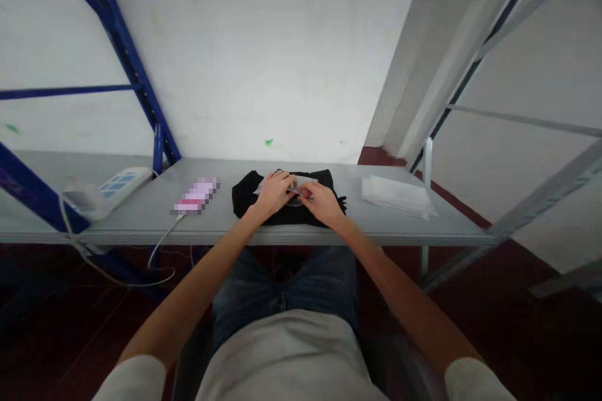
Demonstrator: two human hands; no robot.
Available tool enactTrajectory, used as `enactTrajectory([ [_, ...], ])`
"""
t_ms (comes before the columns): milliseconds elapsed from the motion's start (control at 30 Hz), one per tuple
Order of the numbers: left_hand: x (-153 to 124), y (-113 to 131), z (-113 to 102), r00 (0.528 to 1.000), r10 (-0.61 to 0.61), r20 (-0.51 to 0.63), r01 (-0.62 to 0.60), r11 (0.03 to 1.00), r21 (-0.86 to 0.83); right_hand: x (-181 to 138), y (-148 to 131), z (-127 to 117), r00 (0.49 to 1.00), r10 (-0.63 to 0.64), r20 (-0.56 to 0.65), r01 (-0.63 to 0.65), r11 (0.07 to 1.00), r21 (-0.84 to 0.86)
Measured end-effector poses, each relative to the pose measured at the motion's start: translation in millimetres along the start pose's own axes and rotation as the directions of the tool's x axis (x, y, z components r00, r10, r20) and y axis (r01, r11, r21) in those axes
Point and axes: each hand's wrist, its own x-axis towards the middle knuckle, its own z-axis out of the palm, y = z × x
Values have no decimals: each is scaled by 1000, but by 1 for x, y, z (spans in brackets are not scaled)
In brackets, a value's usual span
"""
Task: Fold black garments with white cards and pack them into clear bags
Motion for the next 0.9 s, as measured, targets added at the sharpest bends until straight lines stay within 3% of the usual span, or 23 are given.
enactTrajectory([
  [133,-7,2,-4,999,54,-10,-54,998,12,-11,13,-14,998,-56,22,57,998,-14],
  [300,-14,-2,-4,982,187,22,-187,982,-14,-27,34,-28,998,-33,48,42,982,-186],
  [500,-18,-2,5,984,178,5,-177,983,-56,-26,33,-25,989,-107,101,131,951,-280],
  [700,-31,5,-2,987,159,23,-158,986,-53,-31,28,-29,987,-134,90,154,946,-286],
  [900,-36,21,3,964,204,-170,-204,979,16,-30,20,-25,981,-185,-49,156,919,-361],
])
